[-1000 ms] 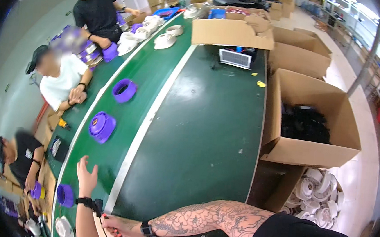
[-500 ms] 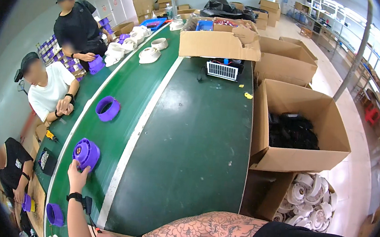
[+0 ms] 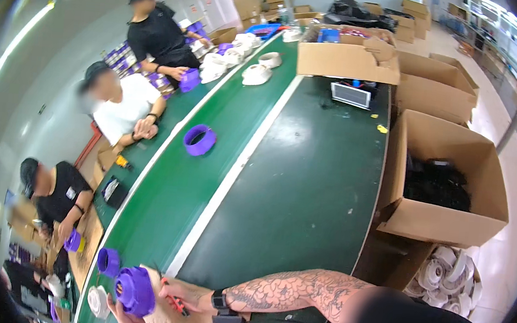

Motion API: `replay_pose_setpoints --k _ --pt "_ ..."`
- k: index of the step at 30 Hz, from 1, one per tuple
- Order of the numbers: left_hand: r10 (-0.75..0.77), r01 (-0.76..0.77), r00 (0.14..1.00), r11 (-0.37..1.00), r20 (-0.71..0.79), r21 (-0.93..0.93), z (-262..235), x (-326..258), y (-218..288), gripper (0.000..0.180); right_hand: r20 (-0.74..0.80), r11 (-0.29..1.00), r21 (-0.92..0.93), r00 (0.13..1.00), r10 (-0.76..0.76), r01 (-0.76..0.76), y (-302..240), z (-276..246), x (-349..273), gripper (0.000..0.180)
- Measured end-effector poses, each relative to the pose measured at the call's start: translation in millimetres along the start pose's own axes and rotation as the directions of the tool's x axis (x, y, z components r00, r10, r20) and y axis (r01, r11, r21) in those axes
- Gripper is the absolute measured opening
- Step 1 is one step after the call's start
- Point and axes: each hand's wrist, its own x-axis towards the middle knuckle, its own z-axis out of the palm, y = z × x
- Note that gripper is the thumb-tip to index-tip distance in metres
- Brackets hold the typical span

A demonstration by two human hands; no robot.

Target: The person uses pliers to manipulate wires and components inside white and purple plastic housings on a green assembly table. They repeatedly pick up housings, adjust internal parts with the tool, and place them back on the table.

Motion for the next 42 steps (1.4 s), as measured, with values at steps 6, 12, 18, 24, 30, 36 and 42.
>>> replay_pose_setpoints --k 6,12,18,24,30,36,42 --pt "-0.102 0.082 0.993 0.963 -0.066 -0.255 -28.1 -103.1 12.8 0.043 0.036 0.991 -0.127 0.999 0.036 -0.031 26.8 -18.1 9.6 0.014" --pt "-0.083 0.071 0.996 0.950 -0.026 -0.305 -54.1 -114.4 -18.5 0.055 0.055 0.981 -0.182 0.997 -0.061 0.070 34.1 -18.5 -13.3 0.018" --pt "-0.238 0.241 0.970 0.918 0.046 -0.315 -57.9 -119.8 -0.5 0.065 0.138 0.964 -0.249 0.989 -0.062 0.095 23.1 -5.3 -37.7 0.028" --pt "0.040 -0.046 0.998 0.990 -0.046 -0.134 -51.7 -116.1 40.4 0.056 0.165 0.967 -0.253 0.986 0.024 0.019 11.8 3.8 -39.3 0.021" --pt "0.209 -0.208 0.978 0.976 -0.015 0.057 -27.4 -87.3 55.3 0.055 0.177 0.976 -0.215 0.981 0.082 -0.042 9.5 -4.5 -36.6 0.021" --pt "0.344 -0.314 0.939 0.886 -0.027 0.341 -20.6 -73.0 27.6 0.056 0.066 0.678 -0.706 0.934 0.351 -0.205 -26.8 45.4 -51.3 0.038" --pt "0.282 -0.263 0.958 0.937 -0.055 0.230 -11.5 -64.7 24.3 0.055 0.193 -0.482 -0.850 0.977 0.089 0.212 -51.5 85.0 -59.6 0.057"
